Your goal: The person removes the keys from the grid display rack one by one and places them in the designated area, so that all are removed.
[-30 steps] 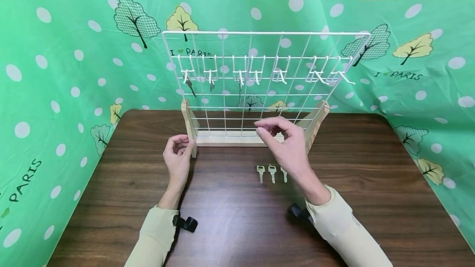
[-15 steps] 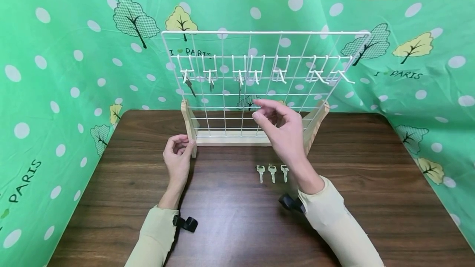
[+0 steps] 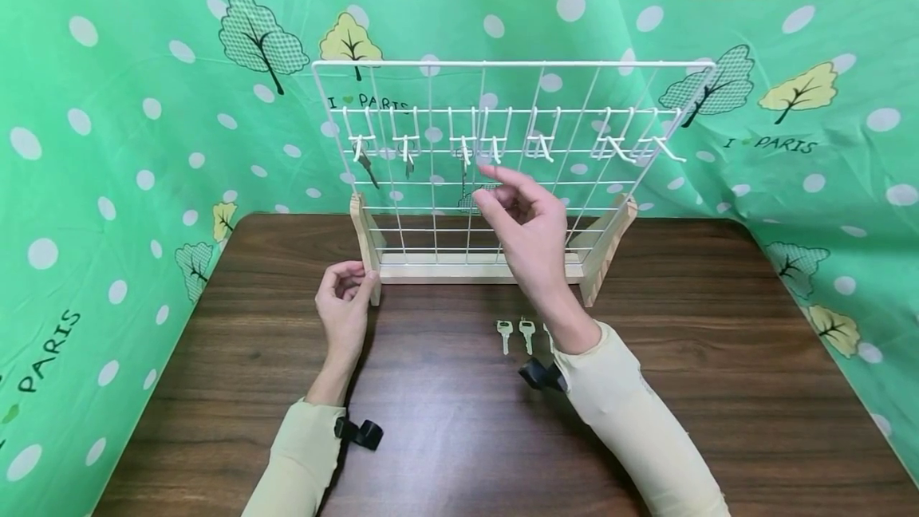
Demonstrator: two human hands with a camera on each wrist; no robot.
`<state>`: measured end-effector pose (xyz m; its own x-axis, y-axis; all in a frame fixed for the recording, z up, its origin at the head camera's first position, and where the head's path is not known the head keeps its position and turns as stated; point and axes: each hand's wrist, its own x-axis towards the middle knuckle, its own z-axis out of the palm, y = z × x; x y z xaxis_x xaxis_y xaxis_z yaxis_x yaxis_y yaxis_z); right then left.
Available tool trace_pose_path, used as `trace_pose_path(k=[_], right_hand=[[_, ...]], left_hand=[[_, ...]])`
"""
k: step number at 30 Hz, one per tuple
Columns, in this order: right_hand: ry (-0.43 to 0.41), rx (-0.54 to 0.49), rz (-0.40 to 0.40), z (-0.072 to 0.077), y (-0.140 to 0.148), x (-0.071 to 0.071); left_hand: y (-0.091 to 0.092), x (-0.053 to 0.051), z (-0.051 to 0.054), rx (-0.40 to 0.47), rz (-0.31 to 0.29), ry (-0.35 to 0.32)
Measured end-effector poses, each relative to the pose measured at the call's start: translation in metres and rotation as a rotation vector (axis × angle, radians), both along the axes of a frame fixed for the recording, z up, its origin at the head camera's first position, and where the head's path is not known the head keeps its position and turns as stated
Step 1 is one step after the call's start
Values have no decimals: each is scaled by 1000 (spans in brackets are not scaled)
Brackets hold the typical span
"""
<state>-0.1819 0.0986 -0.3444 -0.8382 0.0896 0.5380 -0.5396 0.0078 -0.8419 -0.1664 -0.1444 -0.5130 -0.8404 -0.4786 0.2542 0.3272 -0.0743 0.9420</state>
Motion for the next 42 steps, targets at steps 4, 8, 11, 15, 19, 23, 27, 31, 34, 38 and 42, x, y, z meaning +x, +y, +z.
trace_pose_path(k=[4,8,11,15,19,23,27,31,34,38,42], right_hand=[[7,-15,4,2,-5,-4],[17,-13,-4,3,-10,-10],[23,-18,-5,3,-13,-13],[15,-32,-4,2,-17,-15],[11,-42,-7,2,-20,-16],[25,-60,-10,3,-23,-17],[42,-86,-8,4,-24,-17],[53,-105,-9,5,-26,-17],[57,-119,-12,6,-26,-17],[56,-131,-11,6,-27,-18],[58,-139,-5,6,-27,-18]], left_hand=[[0,0,-1,3,-2,2],[0,0,0,7,-3,3],[0,0,0,7,-3,3],[0,0,0,4,-2,2],[0,0,0,5,-2,1],[1,0,1,10,-4,1],[1,1,1,15,-8,1],[1,0,1,21,-9,0],[1,0,1,22,-11,0],[1,0,1,21,-9,3],[1,0,1,14,-9,5]])
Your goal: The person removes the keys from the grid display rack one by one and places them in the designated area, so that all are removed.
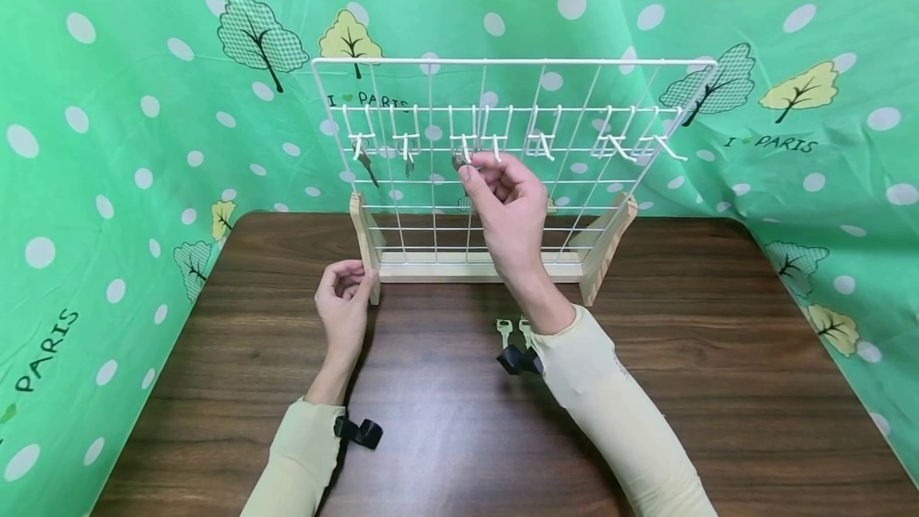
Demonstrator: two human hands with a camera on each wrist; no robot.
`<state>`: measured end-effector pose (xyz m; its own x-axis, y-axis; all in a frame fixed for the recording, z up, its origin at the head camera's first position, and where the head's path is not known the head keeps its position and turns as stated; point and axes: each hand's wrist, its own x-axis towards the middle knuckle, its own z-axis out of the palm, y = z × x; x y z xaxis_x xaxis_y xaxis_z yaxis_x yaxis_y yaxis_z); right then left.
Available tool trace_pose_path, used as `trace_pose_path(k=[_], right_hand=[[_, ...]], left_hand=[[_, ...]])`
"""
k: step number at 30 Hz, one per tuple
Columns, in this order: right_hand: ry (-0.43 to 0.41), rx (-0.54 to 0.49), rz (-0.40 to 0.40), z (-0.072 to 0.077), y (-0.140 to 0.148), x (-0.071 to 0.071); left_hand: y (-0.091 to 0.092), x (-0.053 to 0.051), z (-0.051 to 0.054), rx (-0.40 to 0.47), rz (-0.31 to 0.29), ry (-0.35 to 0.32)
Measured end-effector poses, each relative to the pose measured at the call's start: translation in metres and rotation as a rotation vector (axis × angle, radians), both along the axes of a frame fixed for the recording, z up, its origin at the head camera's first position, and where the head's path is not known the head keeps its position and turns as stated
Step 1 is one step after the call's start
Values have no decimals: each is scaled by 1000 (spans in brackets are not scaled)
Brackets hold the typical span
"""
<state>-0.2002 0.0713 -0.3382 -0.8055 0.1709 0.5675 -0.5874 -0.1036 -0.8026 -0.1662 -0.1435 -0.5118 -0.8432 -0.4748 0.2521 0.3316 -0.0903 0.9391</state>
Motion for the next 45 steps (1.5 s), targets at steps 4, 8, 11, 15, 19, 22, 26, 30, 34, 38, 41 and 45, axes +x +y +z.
trace_pose_path(k=[4,8,11,15,19,22,26,30,34,38,41,45], right_hand=[[-7,-18,13,1,1,1],[-33,-47,35,2,2,4],[-47,-63,51,3,2,6],[-49,-60,61,4,3,8],[-40,-66,79,3,2,8],[-26,-80,96,4,1,9],[-14,-98,109,4,0,10],[-9,-113,114,4,0,12],[-10,-123,110,5,0,13],[-17,-123,105,5,2,15],[-24,-121,106,5,3,16],[-23,-122,112,5,4,18]], left_hand=[[0,0,0,-6,1,-1],[1,1,0,-7,-2,-3],[0,0,0,-5,0,-3],[0,0,0,-1,5,-3],[0,0,0,0,5,-5],[0,0,0,-1,3,-3],[0,0,0,1,2,-2],[0,0,0,5,1,-6],[0,0,-1,7,0,-8],[0,0,0,5,-1,-6],[0,0,0,1,3,-3],[0,0,0,-2,6,4]])
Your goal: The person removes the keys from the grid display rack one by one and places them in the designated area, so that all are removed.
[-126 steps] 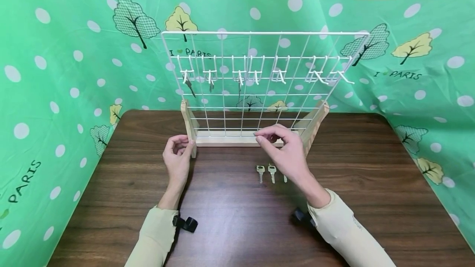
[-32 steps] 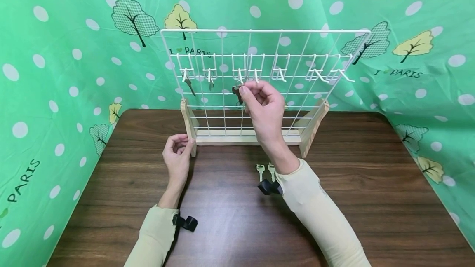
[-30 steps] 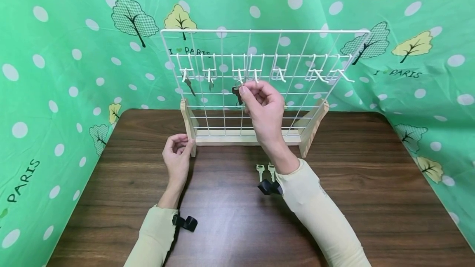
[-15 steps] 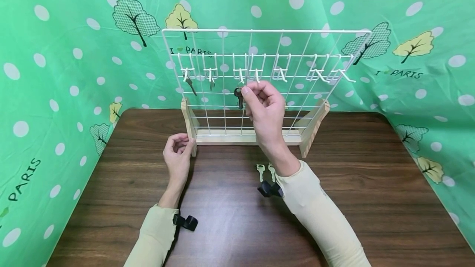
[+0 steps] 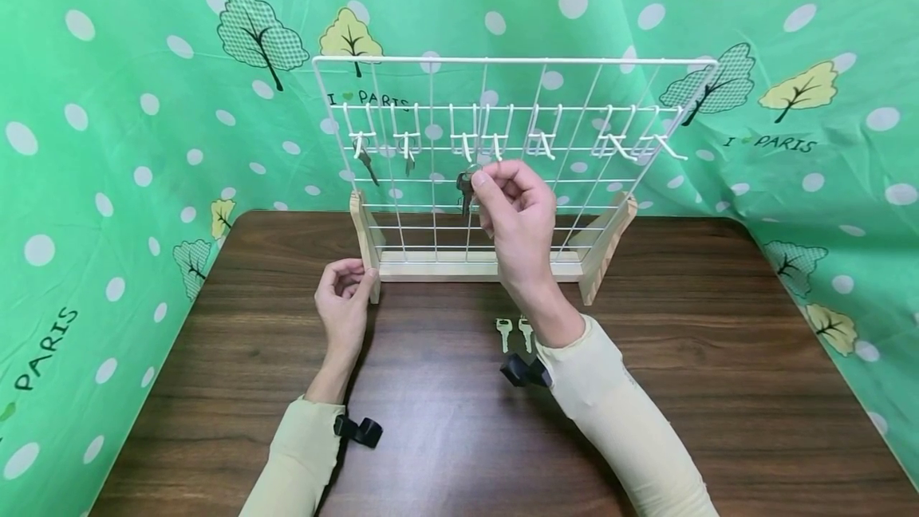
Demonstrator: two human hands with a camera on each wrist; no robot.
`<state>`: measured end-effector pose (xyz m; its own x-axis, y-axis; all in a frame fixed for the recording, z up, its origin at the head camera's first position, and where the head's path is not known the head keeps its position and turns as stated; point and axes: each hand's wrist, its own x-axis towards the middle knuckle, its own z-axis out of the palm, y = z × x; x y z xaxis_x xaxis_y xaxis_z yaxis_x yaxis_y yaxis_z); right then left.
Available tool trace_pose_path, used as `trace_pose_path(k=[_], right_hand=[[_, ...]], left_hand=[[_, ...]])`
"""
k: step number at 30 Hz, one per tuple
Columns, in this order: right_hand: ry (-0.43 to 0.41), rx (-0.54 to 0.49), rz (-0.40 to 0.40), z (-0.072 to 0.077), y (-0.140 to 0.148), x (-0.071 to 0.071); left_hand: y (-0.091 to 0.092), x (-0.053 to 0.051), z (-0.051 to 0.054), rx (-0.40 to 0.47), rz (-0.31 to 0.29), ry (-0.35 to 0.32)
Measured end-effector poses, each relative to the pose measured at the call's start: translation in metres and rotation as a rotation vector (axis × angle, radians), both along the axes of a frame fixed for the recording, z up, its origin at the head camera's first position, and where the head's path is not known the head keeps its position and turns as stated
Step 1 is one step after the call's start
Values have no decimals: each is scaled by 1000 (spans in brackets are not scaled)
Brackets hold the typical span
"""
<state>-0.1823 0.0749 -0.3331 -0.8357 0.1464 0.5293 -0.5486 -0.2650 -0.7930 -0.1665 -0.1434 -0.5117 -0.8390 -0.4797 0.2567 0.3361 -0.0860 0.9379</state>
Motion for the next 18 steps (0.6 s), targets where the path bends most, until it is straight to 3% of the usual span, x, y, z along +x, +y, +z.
trace_pose_path(k=[18], right_hand=[[-46,22,31,-9,9,11]], left_hand=[[-1,0,0,3,-2,-10]])
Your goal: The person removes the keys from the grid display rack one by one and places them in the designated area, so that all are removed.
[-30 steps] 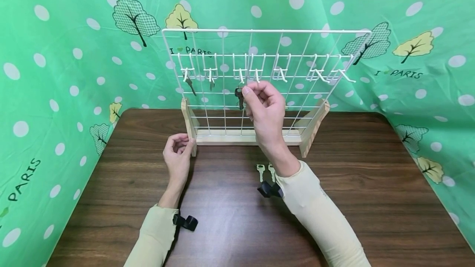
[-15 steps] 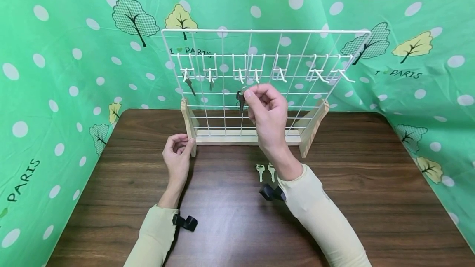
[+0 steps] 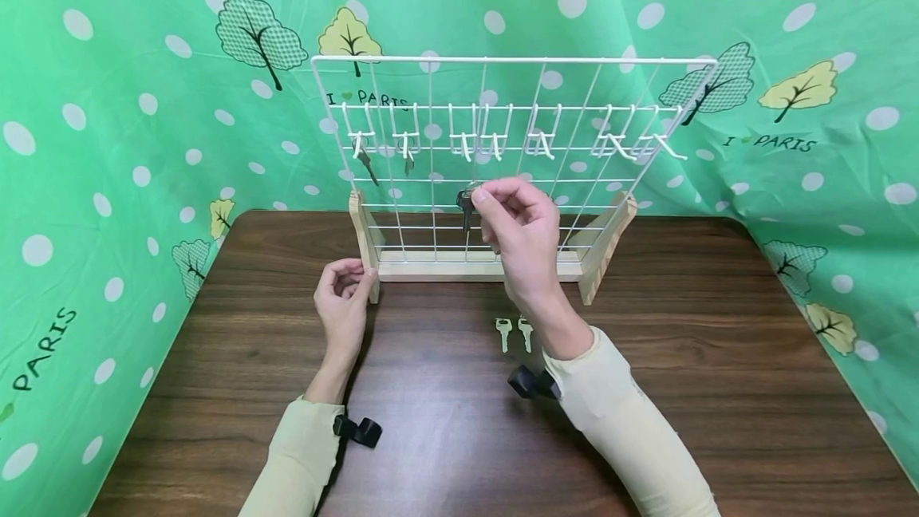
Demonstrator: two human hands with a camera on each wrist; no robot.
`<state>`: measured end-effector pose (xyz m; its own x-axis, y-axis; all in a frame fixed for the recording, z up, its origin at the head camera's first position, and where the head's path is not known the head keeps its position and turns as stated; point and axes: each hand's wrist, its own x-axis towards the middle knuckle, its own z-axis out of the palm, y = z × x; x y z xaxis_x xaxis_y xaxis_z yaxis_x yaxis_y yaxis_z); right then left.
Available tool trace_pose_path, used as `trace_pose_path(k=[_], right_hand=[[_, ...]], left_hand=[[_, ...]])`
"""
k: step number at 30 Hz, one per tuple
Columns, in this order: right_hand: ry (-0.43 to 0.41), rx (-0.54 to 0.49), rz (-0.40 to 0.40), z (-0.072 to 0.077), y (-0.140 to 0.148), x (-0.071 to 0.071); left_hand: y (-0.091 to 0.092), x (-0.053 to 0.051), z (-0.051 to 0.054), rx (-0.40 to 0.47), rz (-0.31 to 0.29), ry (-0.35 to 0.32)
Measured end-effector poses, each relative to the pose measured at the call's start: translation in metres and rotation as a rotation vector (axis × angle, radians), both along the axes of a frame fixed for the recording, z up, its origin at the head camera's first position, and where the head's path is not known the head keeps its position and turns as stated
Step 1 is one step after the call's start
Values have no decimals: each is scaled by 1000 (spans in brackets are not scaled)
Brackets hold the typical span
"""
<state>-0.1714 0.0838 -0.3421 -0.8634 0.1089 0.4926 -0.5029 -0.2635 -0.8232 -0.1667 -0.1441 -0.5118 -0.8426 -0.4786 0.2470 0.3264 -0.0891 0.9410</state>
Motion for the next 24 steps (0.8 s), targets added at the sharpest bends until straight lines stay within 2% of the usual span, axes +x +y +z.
trace_pose_path(k=[16,24], right_hand=[[-121,14,19,-19,15,4],[-194,42,1,-31,23,8]], left_hand=[[0,0,0,2,1,3],[0,1,1,1,-1,-9]])
